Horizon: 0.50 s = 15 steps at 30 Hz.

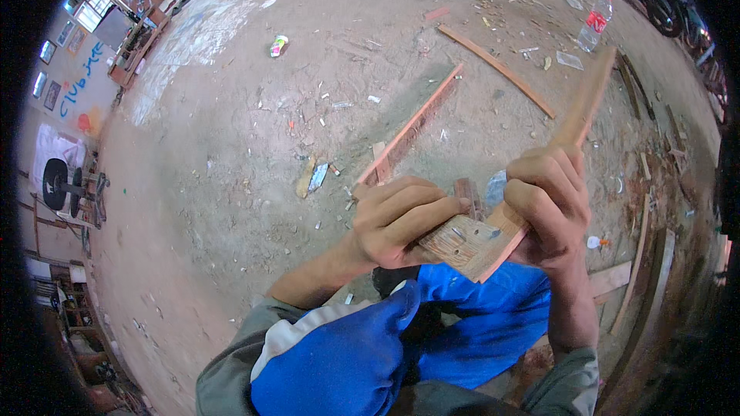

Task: The person assembles a rectangular wooden frame by fitting wooden pieces together and hammering nails into the joints.

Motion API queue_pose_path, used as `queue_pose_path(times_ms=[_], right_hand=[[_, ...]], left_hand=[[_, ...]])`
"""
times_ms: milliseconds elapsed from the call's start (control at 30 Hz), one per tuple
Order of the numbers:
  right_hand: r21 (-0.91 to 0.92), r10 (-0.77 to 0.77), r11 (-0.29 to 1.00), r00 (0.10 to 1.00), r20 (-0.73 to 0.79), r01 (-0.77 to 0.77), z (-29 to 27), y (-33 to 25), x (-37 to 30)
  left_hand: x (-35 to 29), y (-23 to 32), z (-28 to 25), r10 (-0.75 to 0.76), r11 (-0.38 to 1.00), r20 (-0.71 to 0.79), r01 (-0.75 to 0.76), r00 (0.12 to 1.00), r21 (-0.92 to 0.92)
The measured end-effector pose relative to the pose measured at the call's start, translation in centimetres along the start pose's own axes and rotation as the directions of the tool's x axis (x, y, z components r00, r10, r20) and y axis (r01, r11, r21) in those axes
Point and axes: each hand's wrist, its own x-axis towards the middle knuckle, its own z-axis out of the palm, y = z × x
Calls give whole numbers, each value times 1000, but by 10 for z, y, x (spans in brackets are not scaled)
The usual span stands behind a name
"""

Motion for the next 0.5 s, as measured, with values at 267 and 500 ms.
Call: queue_pose_path(times_ms=[267,500], right_hand=[[409,279,845,936,213,-345,11,-7,-16],[-256,-69,961,986,153,107,-19,-14,-22]], left_hand=[[4,2,10,67,990,-2,-67,998,-120],[-8,-15,8,136,988,53,-131,989,-77]])
